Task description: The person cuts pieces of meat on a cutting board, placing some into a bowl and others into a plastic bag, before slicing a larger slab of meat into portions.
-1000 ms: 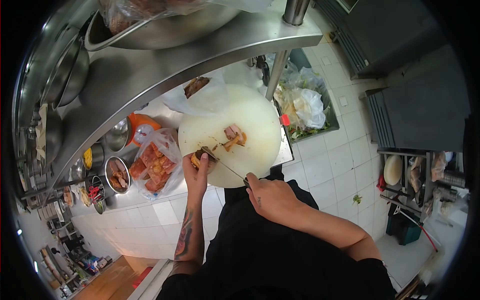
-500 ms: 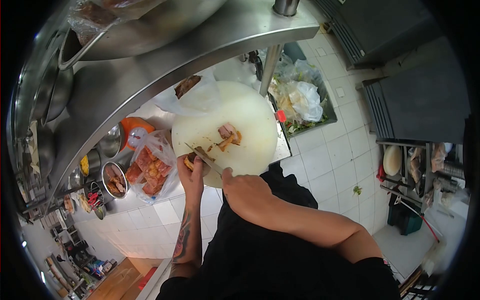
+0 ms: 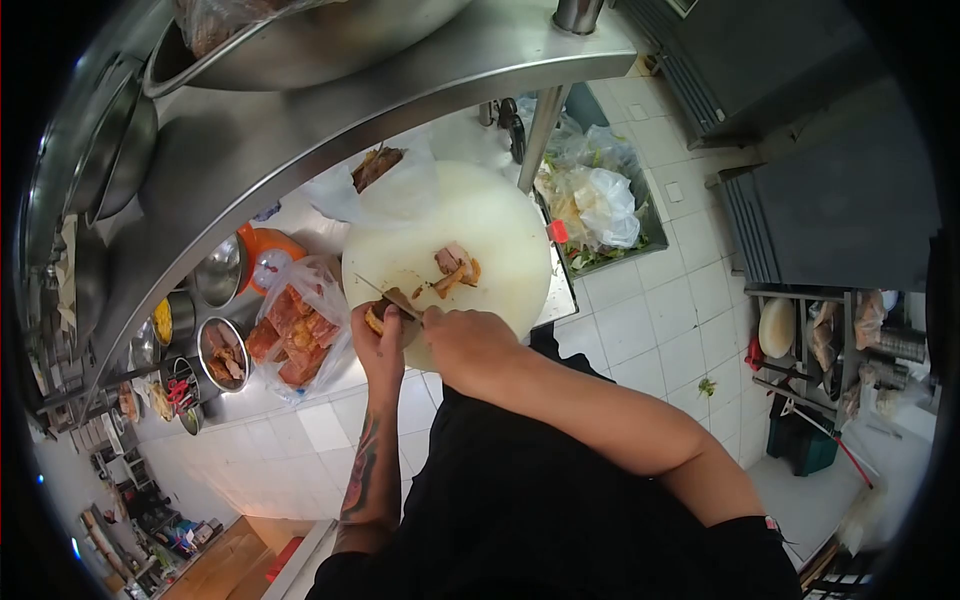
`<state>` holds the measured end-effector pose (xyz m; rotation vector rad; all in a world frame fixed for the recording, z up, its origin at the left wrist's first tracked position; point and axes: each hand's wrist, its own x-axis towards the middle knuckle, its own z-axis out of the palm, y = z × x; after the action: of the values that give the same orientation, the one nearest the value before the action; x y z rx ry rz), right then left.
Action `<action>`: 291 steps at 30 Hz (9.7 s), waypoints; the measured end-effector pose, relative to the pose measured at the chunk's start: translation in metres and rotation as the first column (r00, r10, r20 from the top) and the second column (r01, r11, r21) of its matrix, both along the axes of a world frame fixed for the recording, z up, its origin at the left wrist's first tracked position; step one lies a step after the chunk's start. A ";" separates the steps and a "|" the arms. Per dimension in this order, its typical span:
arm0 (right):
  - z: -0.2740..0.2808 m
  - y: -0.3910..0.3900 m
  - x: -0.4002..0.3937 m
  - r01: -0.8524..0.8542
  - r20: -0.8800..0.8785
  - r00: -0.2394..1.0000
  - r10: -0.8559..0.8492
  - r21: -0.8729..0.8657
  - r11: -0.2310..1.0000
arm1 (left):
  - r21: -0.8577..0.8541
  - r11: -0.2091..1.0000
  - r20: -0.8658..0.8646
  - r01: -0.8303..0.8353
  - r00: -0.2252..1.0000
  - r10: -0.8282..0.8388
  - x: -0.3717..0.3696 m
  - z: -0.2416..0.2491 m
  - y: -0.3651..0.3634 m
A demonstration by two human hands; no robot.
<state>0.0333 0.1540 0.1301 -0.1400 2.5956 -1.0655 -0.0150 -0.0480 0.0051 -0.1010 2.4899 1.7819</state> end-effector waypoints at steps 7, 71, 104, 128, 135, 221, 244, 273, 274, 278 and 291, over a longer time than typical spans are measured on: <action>0.031 0.041 0.053 0.059 0.199 0.977 -0.074 0.080 0.995 | -0.084 0.992 -0.026 0.097 0.995 -0.099 0.002 0.015 -0.006; -0.035 0.071 0.050 0.098 0.103 0.988 -0.116 0.165 0.981 | 0.179 0.956 -0.308 0.234 0.936 -0.171 0.043 -0.033 0.009; -0.073 0.059 0.079 0.252 -0.149 0.962 -0.229 0.154 0.955 | -0.836 0.537 -0.117 0.115 0.918 -0.378 -0.038 0.024 -0.270; -0.064 0.103 0.114 0.722 0.515 0.692 -0.506 -0.486 0.493 | -0.407 0.822 -0.348 0.398 0.765 -0.543 0.004 0.035 -0.004; -0.101 0.102 0.112 0.777 0.620 0.629 -0.469 -0.481 0.405 | -0.577 0.753 -0.354 0.316 0.734 -0.579 -0.042 -0.009 0.089; -0.041 0.046 0.053 0.356 0.126 0.915 -0.384 0.199 0.913 | -0.819 0.307 0.125 0.484 0.674 -0.728 -0.308 0.011 -0.052; -0.042 0.002 0.066 0.540 0.038 0.825 -0.563 0.236 0.808 | -0.801 0.210 0.168 0.560 0.548 -0.819 -0.353 0.005 -0.035; -0.060 0.003 0.073 0.569 -0.058 0.820 -0.569 0.197 0.799 | -0.802 0.244 0.148 0.545 0.578 -0.803 -0.313 -0.003 -0.018; -0.061 0.004 0.072 0.575 -0.080 0.817 -0.571 0.189 0.796 | -0.804 0.243 0.147 0.542 0.578 -0.803 -0.311 -0.002 -0.018; -0.060 0.010 0.071 0.553 -0.071 0.832 -0.550 0.196 0.810 | -0.807 0.236 0.156 0.541 0.581 -0.799 -0.309 -0.001 -0.013; -0.063 0.057 0.088 0.504 0.041 0.861 -0.506 0.055 0.862 | -0.677 -0.062 0.571 0.733 0.470 -0.673 -0.423 -0.068 0.030</action>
<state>0.1212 0.2114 0.0669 0.6096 2.6664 -1.1504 -0.4383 -0.0183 -0.0631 0.9351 2.2781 -0.1128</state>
